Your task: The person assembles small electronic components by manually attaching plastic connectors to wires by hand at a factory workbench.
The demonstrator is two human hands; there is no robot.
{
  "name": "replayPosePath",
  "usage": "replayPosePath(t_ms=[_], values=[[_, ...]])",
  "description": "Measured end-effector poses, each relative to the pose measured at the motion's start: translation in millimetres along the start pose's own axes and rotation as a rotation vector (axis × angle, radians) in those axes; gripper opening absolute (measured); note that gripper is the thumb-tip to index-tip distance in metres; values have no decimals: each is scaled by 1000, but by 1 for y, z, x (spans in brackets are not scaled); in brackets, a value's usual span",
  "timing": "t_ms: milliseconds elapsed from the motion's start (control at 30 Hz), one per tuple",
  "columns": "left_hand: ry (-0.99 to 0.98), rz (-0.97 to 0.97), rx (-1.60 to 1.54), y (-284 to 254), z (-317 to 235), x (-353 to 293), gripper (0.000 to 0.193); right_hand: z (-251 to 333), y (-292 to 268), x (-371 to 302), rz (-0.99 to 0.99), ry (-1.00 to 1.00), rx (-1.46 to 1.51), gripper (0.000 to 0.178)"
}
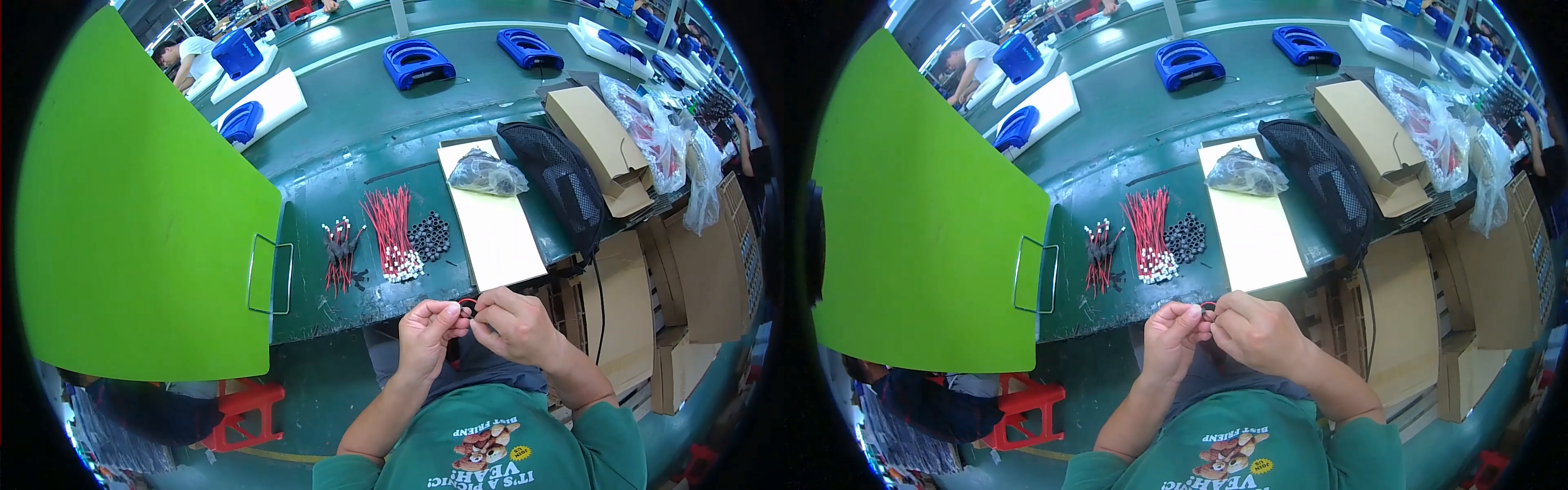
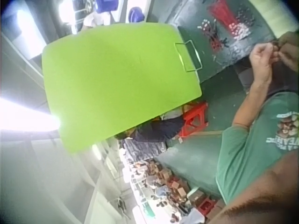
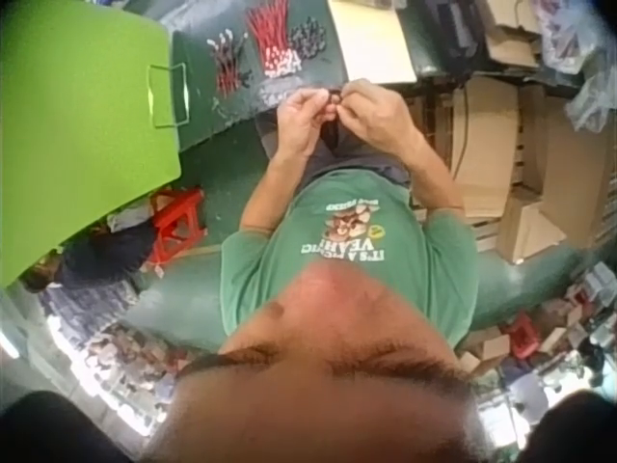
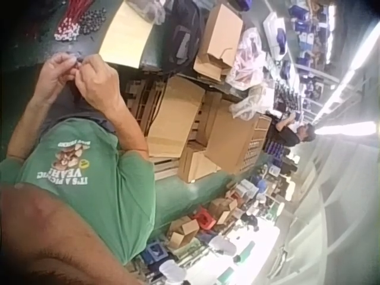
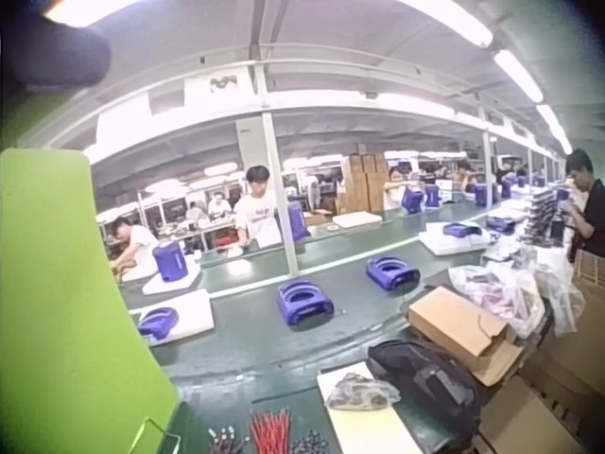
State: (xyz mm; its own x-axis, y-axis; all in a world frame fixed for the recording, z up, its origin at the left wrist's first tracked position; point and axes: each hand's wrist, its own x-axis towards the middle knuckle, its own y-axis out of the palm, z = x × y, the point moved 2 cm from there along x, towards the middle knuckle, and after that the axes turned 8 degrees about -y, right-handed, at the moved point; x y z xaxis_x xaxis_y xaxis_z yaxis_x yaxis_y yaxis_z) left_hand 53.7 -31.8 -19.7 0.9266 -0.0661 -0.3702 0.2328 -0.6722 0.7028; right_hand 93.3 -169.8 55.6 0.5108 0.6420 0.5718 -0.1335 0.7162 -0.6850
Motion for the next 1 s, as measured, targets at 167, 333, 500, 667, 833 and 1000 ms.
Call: replayPosePath(t_ms=[167, 333, 500, 667, 833, 1000], values=[[-76, 22, -99, 1, 2, -1, 11, 5, 2, -2, -97, 45, -48, 8], [-149, 79, -181, -3, 9, 2, 18, 7, 15, -9, -177, 44, -47, 9], [-202, 89, -300, -1, 11, 2, 16, 8, 19, -12, -229, 91, -93, 10], [-96, 167, -178, -9, 4, 3, 13, 11, 11, -8, -192, 95, 51, 16], [-131, 209, -104, -12, 1, 0, 14, 2, 9, -12, -169, -47, 25, 18], [-146, 210, 22, -6, -2, -4, 13, 5, 9, -11, -135, -89, -87, 13]])
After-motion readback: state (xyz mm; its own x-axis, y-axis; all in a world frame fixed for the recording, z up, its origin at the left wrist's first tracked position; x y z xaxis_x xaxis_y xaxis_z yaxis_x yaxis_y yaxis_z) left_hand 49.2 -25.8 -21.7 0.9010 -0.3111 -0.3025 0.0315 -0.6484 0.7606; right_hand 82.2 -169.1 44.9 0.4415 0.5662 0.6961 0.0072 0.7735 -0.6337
